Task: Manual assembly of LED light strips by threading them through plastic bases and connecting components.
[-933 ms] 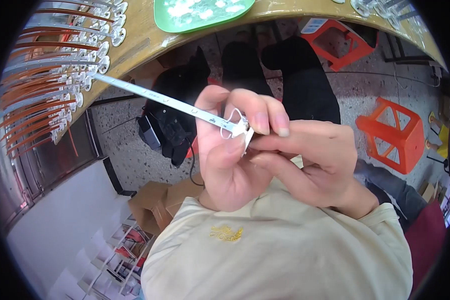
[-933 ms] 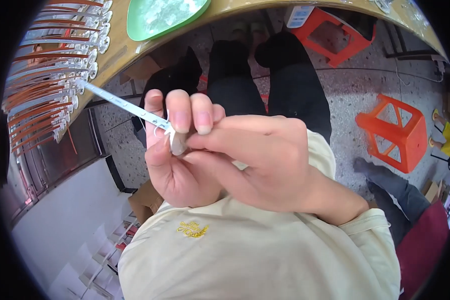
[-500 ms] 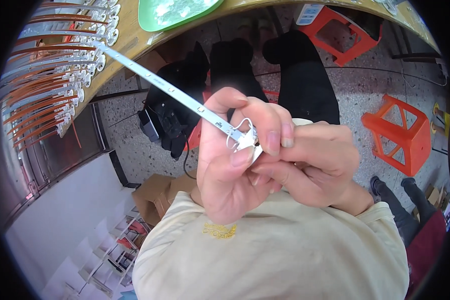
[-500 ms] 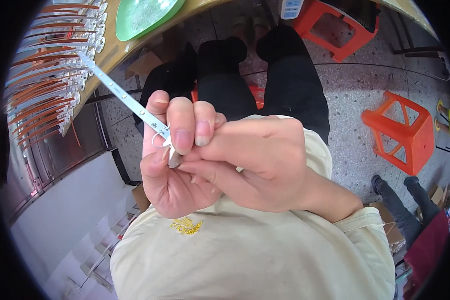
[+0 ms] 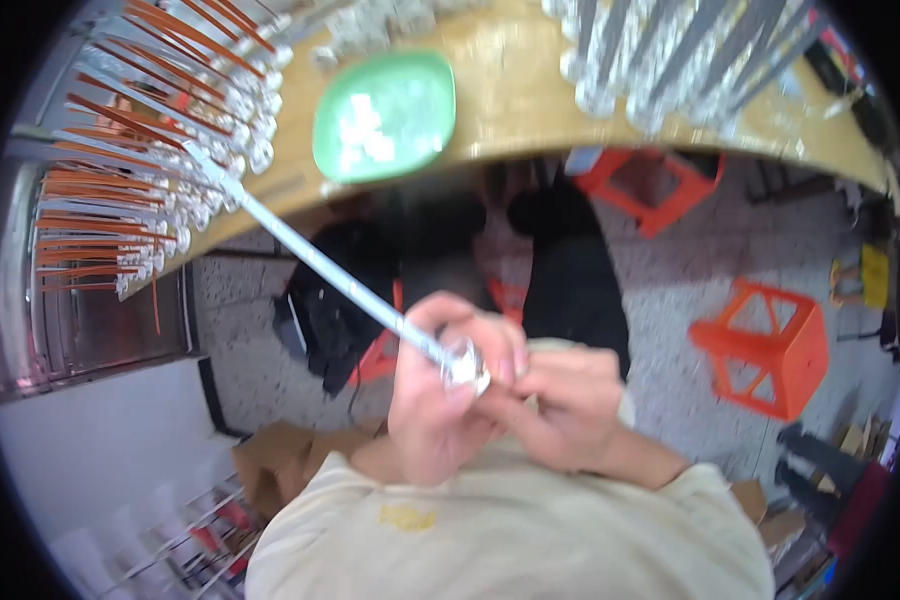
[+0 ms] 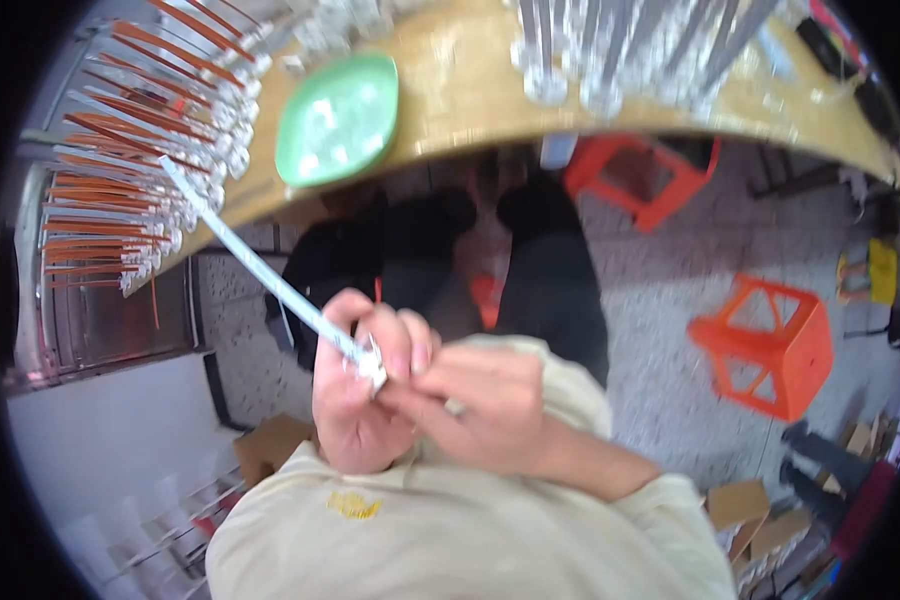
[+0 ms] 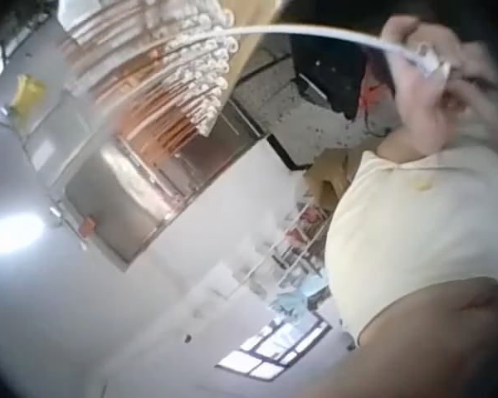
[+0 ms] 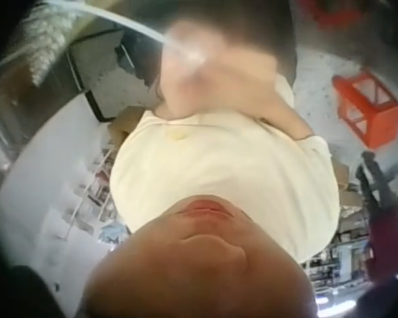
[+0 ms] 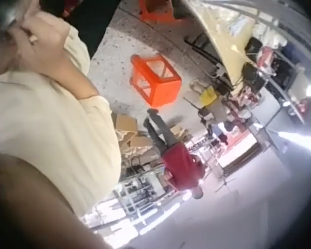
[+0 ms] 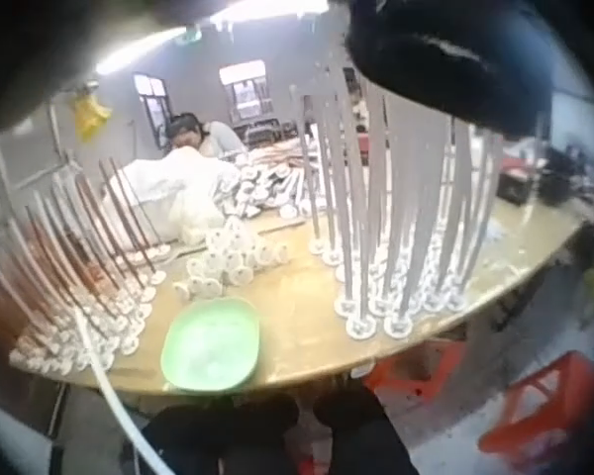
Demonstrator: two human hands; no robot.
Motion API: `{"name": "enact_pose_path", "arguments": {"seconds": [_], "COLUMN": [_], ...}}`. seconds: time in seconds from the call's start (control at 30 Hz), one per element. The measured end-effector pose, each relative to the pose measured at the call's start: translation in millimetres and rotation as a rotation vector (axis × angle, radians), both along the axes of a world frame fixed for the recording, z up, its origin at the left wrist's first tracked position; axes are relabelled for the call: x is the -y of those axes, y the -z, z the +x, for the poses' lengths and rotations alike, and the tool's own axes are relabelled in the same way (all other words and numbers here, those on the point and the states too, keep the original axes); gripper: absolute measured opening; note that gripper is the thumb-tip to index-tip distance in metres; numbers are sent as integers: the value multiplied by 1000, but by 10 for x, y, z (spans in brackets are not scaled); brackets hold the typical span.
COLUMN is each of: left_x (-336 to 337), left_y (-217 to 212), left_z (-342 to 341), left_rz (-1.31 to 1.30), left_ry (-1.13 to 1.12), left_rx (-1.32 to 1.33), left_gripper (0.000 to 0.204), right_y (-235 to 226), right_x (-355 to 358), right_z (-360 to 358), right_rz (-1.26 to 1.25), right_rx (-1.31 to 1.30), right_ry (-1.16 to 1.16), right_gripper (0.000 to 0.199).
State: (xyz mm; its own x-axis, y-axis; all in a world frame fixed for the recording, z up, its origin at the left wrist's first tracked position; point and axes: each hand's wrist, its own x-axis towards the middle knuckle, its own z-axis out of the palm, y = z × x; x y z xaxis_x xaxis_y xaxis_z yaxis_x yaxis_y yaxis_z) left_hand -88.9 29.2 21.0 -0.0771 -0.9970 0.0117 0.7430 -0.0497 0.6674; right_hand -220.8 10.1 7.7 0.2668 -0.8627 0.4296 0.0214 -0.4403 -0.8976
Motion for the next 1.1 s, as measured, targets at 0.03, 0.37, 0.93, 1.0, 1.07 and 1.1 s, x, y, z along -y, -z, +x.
{"name": "enact_pose_path", "arguments": {"seconds": [0.03,0.37,0.93,1.0,1.07,1.1], "left_x": [-1,634,2934,3118,3412,3498], "left_y": [-10,-381,-725,-752,-599,-549], "left_z": [59,930,1765,1617,1641,1556], "left_rz": [-78,2,-121,48,-214,-249], "left_ry": [12,-301,-442,-349,-372,-390], "left_rx": [39,869,2025,1866,2034,2056], "left_gripper": [58,26,26,27,29,30], "right_y": [-50,761,2035,2038,1963,2014], "right_x": [32,475,908,896,873,879], "right_z": [-32,-371,-362,-410,-464,-514], "right_rz": [-26,34,100,128,161,198], "right_rx": [-18,-169,-686,-706,-779,-818], "right_ry": [-63,293,424,441,464,444], "right_gripper": [14,22,18,19,20,23]}}
